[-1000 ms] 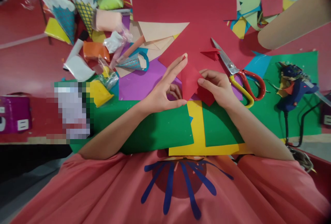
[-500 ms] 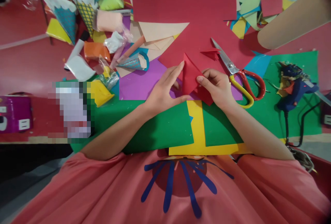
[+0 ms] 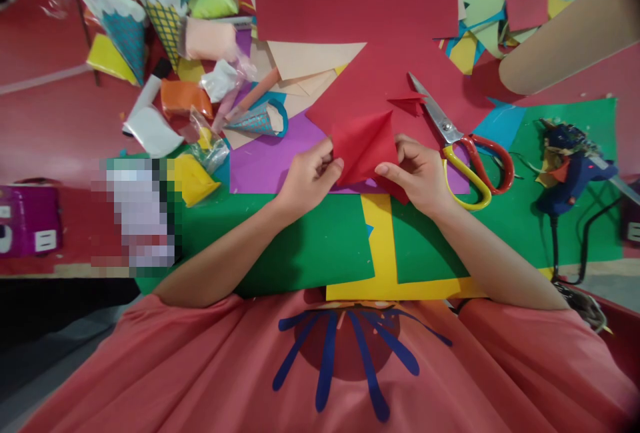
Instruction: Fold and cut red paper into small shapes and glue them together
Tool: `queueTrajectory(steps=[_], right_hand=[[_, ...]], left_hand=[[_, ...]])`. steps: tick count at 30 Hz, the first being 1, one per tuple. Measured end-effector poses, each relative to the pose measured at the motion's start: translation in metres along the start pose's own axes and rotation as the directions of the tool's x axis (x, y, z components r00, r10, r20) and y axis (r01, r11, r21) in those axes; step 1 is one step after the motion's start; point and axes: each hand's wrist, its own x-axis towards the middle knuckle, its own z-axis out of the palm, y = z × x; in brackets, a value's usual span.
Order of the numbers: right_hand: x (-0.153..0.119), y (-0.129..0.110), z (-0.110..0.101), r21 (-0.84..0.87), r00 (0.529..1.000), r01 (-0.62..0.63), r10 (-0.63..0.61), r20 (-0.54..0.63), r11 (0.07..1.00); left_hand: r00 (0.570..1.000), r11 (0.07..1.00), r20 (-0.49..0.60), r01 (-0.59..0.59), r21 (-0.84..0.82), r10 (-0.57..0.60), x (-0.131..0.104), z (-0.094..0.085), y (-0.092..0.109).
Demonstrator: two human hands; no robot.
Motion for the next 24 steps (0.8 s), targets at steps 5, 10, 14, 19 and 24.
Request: queueTrajectory(steps=[5, 10, 14, 19, 24], right_hand=[[0.0004, 0.0006, -0.0018, -0.042, 0.998, -0.049, 0.051, 0.038, 0.998], [0.0013, -0.0006, -0.0033, -0.077, 0.995, -0.046, 0.052, 0.088, 0.996], [0.0025, 0.0005, -0.0054, -0.079, 0.996, -0.046, 0.052, 0.069, 0.996], [0.0046, 0.0055, -0.0080, -0.021, 0.999, -0.034, 0.034, -0.033, 0.999], [0.0016, 0.0072, -0.0066, -0.008, 0.997, 0.041, -0.042, -0.064, 0.999]], left_hand=[[0.996, 0.994, -0.086, 0.021, -0.111, -0.031, 0.0066, -0.0009, -0.0033], [0.997, 0.971, -0.062, 0.039, -0.237, -0.055, 0.0081, 0.0038, -0.0039], [0.995, 0.968, -0.049, 0.073, -0.238, -0.087, 0.0090, 0.0014, -0.0037], [0.994, 0.970, -0.042, 0.094, -0.226, -0.106, 0.0091, -0.0048, -0.0017], [0.995, 0.972, -0.017, 0.088, -0.217, -0.094, 0.0097, -0.0052, 0.0012]])
